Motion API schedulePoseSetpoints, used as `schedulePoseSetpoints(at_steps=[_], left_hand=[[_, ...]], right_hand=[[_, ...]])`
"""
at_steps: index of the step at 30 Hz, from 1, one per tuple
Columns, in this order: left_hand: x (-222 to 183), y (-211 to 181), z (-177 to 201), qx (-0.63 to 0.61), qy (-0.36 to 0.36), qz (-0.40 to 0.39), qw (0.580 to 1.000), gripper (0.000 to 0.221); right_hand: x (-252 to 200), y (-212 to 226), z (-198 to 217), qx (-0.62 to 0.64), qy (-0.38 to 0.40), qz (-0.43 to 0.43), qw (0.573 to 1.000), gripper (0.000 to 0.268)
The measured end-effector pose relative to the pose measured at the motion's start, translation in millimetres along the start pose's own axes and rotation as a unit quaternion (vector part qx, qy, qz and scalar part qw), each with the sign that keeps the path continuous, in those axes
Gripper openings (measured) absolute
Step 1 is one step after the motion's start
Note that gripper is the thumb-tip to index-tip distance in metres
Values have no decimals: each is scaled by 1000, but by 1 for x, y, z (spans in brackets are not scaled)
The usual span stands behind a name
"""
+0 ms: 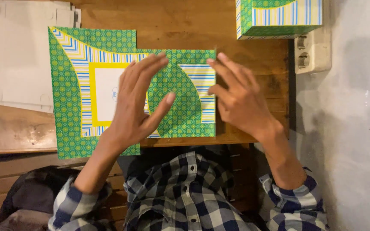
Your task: Assembling and decorating cardboard boxes by folding templates and applying patterned paper strips.
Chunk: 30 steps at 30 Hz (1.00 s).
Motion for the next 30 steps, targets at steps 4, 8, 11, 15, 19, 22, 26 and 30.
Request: schedulePoseSetpoints(at_steps=[4,8,11,15,19,22,26,30], left_hand=[[-39,-4,19,126,98,31,987,60],[-98,11,37,227,139,90,960,101],[-140,23,53,285,106,124,944,111],[-184,45,54,291,48,106,950,86],[-201,51,37,282,-42,60,957,67],[-196,33,41,281,-65,28,957,52],[-203,35,71,260,-59,-12,964,41],[-181,13,137,271,-155,-70,947,36]], right_hand=[[-10,-6,20,-21,-126,22,992,19],[-19,-1,33,79,-228,8,970,22],[-20,8,36,111,-296,-11,949,27],[-23,21,35,177,-353,-15,919,37],[-41,18,14,209,-431,-36,877,29],[-37,23,13,214,-470,-39,855,24],[-45,23,15,208,-466,-34,859,29],[-60,29,24,196,-326,-31,924,34]])
Point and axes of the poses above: each hand's wrist, its own x-axis towards the middle knuckle, its own z-axis out of the back of the hand, y = z × x, the point moved 5 cm from there along x, towards the middle knuckle, and after that the axes turned 1 degree about y, right-handed, at the moved point
